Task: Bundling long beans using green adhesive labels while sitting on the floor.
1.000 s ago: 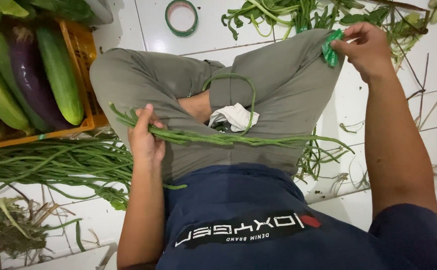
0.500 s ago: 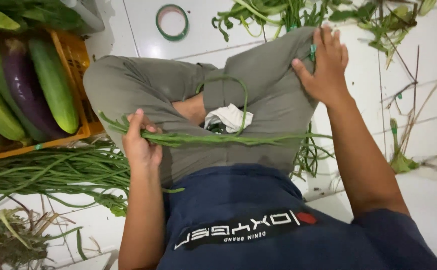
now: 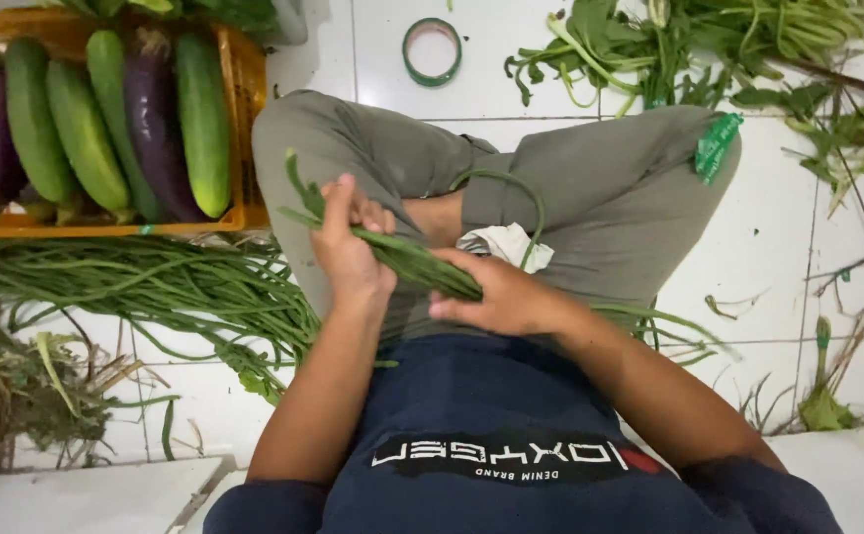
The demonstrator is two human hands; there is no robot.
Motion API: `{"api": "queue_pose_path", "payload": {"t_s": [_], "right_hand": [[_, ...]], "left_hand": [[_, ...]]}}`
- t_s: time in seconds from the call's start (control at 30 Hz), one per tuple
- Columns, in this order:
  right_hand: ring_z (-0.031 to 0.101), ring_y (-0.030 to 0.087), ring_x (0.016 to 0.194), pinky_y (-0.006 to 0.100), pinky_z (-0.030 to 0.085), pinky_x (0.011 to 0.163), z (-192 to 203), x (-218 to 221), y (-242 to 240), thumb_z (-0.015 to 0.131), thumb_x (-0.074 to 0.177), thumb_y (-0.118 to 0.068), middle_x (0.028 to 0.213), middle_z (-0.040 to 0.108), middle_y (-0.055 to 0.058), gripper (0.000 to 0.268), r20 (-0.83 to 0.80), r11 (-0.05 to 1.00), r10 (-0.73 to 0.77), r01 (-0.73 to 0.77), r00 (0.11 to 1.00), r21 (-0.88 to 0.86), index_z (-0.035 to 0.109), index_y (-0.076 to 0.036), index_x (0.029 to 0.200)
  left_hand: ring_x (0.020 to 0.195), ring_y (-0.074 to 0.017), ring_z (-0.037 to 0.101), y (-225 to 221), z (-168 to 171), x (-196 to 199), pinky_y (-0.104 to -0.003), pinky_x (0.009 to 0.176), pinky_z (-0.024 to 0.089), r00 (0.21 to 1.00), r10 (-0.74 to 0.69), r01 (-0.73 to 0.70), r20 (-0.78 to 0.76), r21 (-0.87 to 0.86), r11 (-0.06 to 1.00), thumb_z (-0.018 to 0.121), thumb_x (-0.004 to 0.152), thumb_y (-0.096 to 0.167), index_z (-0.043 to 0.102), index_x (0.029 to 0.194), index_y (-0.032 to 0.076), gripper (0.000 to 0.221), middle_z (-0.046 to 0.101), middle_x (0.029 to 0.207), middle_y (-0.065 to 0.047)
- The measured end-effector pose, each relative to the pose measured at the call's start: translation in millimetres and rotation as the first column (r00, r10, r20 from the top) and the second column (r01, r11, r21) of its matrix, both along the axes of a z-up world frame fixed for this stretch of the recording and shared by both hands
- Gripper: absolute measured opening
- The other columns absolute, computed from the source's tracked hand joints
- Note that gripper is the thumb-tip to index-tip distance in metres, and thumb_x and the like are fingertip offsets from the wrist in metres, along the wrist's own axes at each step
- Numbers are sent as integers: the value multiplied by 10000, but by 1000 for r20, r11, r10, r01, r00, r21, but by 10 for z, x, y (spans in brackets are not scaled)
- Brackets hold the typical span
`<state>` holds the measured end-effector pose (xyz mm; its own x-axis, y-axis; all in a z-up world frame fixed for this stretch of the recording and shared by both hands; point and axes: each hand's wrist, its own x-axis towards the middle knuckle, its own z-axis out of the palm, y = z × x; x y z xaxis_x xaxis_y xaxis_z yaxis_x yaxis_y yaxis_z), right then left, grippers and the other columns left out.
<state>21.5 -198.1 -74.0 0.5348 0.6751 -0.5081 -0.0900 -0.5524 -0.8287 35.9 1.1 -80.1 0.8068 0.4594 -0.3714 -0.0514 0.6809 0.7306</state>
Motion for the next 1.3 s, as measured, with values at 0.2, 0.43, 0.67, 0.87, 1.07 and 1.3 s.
{"api": "queue_pose_path", "payload": {"t_s": [0.2,0.43,0.67,0.87,1.07,1.3], "right_hand": [[733,227,733,392,558,687,239,127,87,612,1025,-290,787,776,88,229,52,993,-22,16,998,113,729,-106,954],[669,230,626,387,569,659,68,6,-53,631,1009,-244,616,711,93,165,74,996,86,-85,994,-12,676,-86,1018],[614,189,526,346,532,567,66,4,186,559,1027,-266,534,681,70,244,-8,985,174,-174,985,-11,725,-100,958],[655,135,683,277,524,665,-143,93,392,604,984,-270,753,728,26,232,-41,934,271,-273,962,-229,716,-75,928],[592,110,697,283,476,674,2,136,959,651,948,-437,801,666,0,317,-38,711,543,-483,839,-511,661,-136,1050],[719,159,774,306,562,755,-24,-12,1715,643,931,-358,1011,797,40,382,142,731,638,-537,757,-422,651,-136,1242]], "left_hand": [[400,-131,366,107,74,-39,-270,477,307,998,15,-21,66,76,997,629,1026,134,351,651,195,471,361,464,-11],[385,-130,324,544,-40,-91,-286,462,266,968,249,-246,13,-100,964,642,987,186,362,627,191,456,343,448,-17],[365,-128,297,1176,-292,-301,-282,432,248,879,477,-475,-24,-134,870,667,936,188,332,564,196,500,328,435,-8],[586,-213,517,1724,-385,-638,-315,634,411,812,580,-574,-56,-253,779,607,949,221,442,598,132,399,448,535,-38],[364,-106,356,2676,-359,-1042,-257,401,330,862,483,-506,-156,-190,841,661,941,416,398,614,190,476,356,437,46],[402,-74,413,4135,-777,-1165,-252,482,515,750,520,-503,-409,159,850,650,827,545,580,1498,126,794,385,474,58]]}}
